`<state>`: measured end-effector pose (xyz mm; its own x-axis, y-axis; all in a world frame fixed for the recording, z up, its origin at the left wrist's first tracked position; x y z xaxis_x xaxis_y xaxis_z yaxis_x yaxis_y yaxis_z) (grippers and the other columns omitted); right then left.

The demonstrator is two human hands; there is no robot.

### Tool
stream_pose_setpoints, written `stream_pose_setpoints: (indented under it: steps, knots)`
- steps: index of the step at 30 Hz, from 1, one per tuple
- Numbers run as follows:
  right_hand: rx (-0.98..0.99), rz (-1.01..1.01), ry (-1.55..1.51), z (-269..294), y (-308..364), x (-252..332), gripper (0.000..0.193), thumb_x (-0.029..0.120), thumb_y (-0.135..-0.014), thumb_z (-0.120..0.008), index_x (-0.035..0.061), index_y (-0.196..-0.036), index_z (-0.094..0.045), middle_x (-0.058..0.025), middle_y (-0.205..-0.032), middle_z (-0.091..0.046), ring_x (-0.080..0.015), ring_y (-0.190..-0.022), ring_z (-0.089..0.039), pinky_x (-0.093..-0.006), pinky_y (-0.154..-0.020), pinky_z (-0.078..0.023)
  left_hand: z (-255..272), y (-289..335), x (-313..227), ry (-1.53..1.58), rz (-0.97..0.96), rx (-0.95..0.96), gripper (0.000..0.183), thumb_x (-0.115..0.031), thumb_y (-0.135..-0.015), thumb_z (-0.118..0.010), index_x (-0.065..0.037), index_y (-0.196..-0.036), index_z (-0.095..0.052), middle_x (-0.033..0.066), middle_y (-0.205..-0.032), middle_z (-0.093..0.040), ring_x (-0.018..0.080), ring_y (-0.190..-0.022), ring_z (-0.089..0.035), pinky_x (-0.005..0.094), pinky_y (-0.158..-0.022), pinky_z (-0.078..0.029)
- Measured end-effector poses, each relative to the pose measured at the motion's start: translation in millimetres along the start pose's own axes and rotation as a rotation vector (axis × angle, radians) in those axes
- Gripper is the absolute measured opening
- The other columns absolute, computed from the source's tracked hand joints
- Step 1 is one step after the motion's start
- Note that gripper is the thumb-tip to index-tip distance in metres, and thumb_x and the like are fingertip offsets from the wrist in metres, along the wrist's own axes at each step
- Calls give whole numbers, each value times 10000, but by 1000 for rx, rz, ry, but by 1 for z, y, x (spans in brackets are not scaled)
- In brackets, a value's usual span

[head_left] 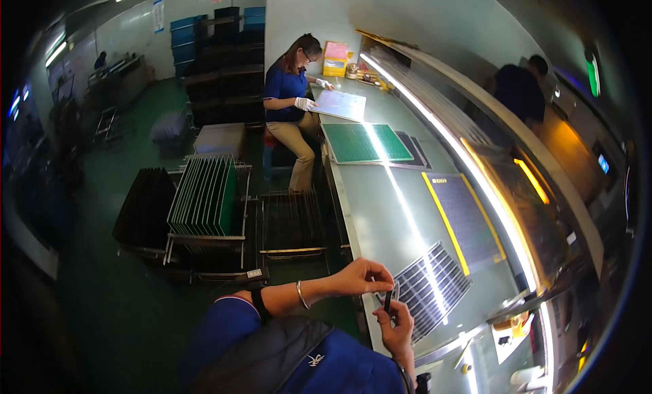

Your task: Inspecting solar cell grids on a light table, applying tape, and using a magnifying glass to check details.

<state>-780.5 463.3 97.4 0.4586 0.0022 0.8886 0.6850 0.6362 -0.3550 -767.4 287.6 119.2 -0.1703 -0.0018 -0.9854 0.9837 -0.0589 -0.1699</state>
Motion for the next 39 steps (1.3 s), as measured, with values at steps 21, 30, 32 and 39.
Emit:
stream_pose_setpoints:
  steps: [21, 30, 32, 39]
  knots:
    - [-412, -258, -172, 70, 120, -96, 205, 133, -953, -549, -33, -1073, -541, -42, -667, -563, -97, -583, -534, -223, -532, -422, -129, -46, 120, 368, 376, 246, 203, -89, -853, -695, 23, -1022, -689, 65, -790, -686, 88, -686, -616, 224, -635, -501]
    - [-292, -250, 182, 80, 91, -113, 175, 42, -765, -706, 12, -926, -642, -93, -683, -563, -244, -575, -532, -338, -532, -414, -120, -60, 177, 443, 611, 239, 69, -43, -825, -704, 7, -868, -683, 55, -809, -674, 101, -713, -630, 231, -654, -514]
    - [-256, -274, 162, 83, 96, -116, 211, 64, -749, -733, 14, -934, -645, -88, -673, -547, -242, -568, -524, -338, -524, -408, -124, -58, 182, 490, 673, 260, 66, -36, -829, -697, 9, -873, -675, 55, -813, -667, 104, -716, -630, 222, -652, -514]
    - [-233, -322, 182, 80, 112, -128, 260, 141, -726, -770, 9, -921, -660, -63, -637, -530, -218, -550, -511, -325, -513, -399, -137, -40, 207, 559, 668, 204, 133, -82, -867, -678, 25, -942, -659, 39, -796, -656, 84, -684, -611, 213, -633, -507]
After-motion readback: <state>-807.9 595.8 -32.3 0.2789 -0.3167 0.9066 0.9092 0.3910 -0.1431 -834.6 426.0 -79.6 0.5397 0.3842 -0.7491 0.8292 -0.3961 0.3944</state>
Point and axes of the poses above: each hand's wrist, its own y-axis away from the middle knuckle, its own z-axis out of the back of the hand, x = y × z, the point moved 4 cm from there along -y, towards the middle knuckle
